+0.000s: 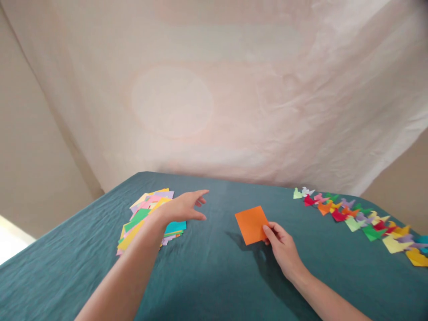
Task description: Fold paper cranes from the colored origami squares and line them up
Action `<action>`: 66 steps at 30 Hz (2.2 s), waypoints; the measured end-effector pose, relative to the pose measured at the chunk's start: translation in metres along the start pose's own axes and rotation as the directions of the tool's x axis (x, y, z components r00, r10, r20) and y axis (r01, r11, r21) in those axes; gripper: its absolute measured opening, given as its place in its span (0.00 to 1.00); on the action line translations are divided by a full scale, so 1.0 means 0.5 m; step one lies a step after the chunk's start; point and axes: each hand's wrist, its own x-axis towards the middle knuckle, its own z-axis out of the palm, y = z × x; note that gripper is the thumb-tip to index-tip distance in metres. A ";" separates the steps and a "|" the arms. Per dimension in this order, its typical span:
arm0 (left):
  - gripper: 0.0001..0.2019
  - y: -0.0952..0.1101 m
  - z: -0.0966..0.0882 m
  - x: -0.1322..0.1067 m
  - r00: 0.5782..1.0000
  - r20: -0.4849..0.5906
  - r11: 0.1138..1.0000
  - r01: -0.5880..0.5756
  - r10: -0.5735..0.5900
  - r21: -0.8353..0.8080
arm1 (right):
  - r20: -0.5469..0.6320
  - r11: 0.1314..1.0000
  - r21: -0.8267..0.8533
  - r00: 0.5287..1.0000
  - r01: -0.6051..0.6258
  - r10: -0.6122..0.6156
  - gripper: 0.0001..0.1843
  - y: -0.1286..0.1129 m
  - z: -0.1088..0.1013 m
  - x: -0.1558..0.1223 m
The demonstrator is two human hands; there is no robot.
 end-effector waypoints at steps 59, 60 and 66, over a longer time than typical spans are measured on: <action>0.13 0.110 0.265 0.018 0.844 -0.240 0.877 -0.458 0.480 0.145 | 0.379 0.818 -0.484 0.917 0.310 -0.124 0.13 -0.019 -0.034 0.007; 0.13 0.118 0.265 0.013 0.837 -0.207 0.860 -0.474 0.507 0.190 | 0.370 0.812 -0.489 0.919 0.318 -0.137 0.12 -0.014 -0.035 0.009; 0.31 0.148 0.279 -0.013 0.874 -0.022 0.854 -0.468 0.485 0.228 | 0.349 0.748 -0.548 0.915 0.374 -0.201 0.10 0.008 -0.036 0.012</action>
